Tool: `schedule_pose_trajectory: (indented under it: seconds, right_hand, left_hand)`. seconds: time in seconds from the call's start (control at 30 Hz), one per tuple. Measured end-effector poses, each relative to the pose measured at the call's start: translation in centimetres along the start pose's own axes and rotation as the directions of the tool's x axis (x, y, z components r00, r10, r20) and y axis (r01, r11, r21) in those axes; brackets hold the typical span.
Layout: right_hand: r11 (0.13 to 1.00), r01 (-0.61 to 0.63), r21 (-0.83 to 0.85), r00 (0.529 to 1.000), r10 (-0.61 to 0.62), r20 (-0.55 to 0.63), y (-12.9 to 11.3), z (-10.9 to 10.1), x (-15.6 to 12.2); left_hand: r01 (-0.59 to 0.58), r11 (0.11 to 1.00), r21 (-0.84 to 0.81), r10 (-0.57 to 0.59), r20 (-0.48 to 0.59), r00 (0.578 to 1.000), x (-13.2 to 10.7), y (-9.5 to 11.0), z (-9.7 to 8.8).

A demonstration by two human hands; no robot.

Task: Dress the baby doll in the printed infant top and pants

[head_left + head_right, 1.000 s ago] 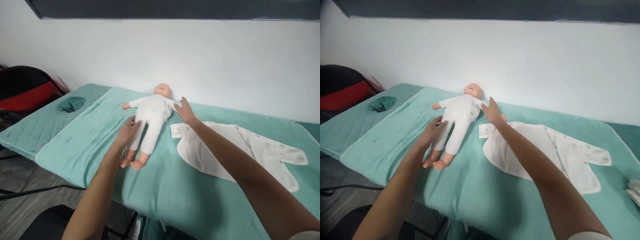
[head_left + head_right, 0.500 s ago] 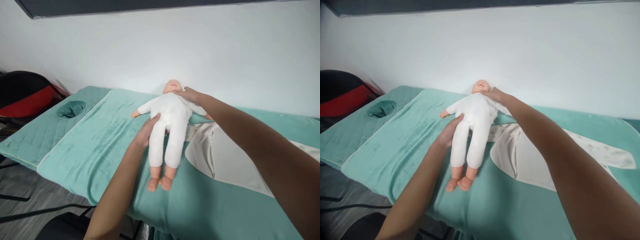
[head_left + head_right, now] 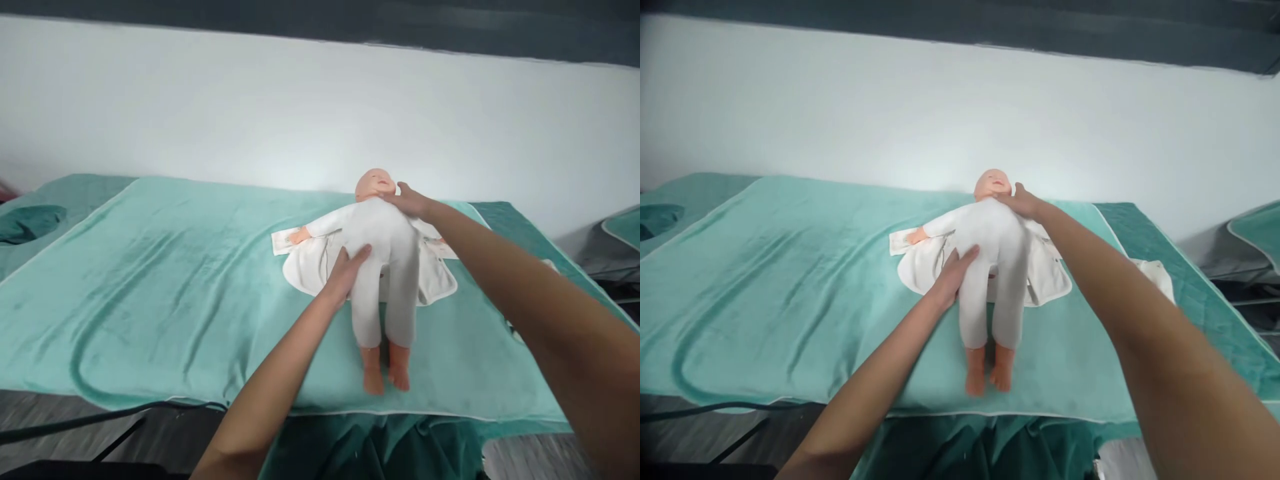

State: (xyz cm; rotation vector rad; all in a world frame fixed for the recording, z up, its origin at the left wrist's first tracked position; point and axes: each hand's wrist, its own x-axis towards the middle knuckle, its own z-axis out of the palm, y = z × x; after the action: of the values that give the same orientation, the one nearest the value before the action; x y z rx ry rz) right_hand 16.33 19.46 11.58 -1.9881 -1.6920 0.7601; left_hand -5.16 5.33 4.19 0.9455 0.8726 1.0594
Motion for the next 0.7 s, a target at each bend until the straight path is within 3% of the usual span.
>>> schedule_pose_trajectory:
  seconds: [0.17, 0.3, 0.4, 0.5, 0.6, 0.7]
  right_hand:
    - [0.993, 0.104, 0.053, 0.994, -0.105, 0.005, 2.4, 2.6, 0.6]
    - [0.952, 0.168, -0.258, 0.978, -0.192, -0.075, 1.6, 2.4, -0.4]
    - [0.831, 0.343, -0.439, 0.888, -0.439, -0.136, -1.3, 3.0, -2.3]
    - [0.661, 0.597, -0.454, 0.760, -0.647, 0.058, -5.1, 6.2, -3.4]
    - [0.456, 0.742, -0.491, 0.639, -0.702, 0.315, -8.0, 10.5, -3.0]
    - [0.453, 0.735, -0.505, 0.673, -0.582, 0.456, -9.1, 13.4, -1.5]
  left_hand:
    - [-0.034, 0.931, 0.363, 0.117, -0.208, 0.971, 1.4, -1.8, -1.0]
    - [-0.009, 0.783, 0.622, 0.258, -0.312, 0.914, 2.4, -1.6, -1.6]
    - [-0.012, 0.709, 0.705, 0.352, -0.339, 0.872, 3.1, -1.7, -1.7]
    - [-0.017, 0.668, 0.744, 0.380, -0.322, 0.867, 3.5, -2.0, -1.8]
    - [-0.028, 0.678, 0.734, 0.378, -0.316, 0.870, 3.7, -2.4, -2.1]
    - [-0.021, 0.648, 0.761, 0.388, -0.306, 0.870, 3.7, -2.5, -2.2]
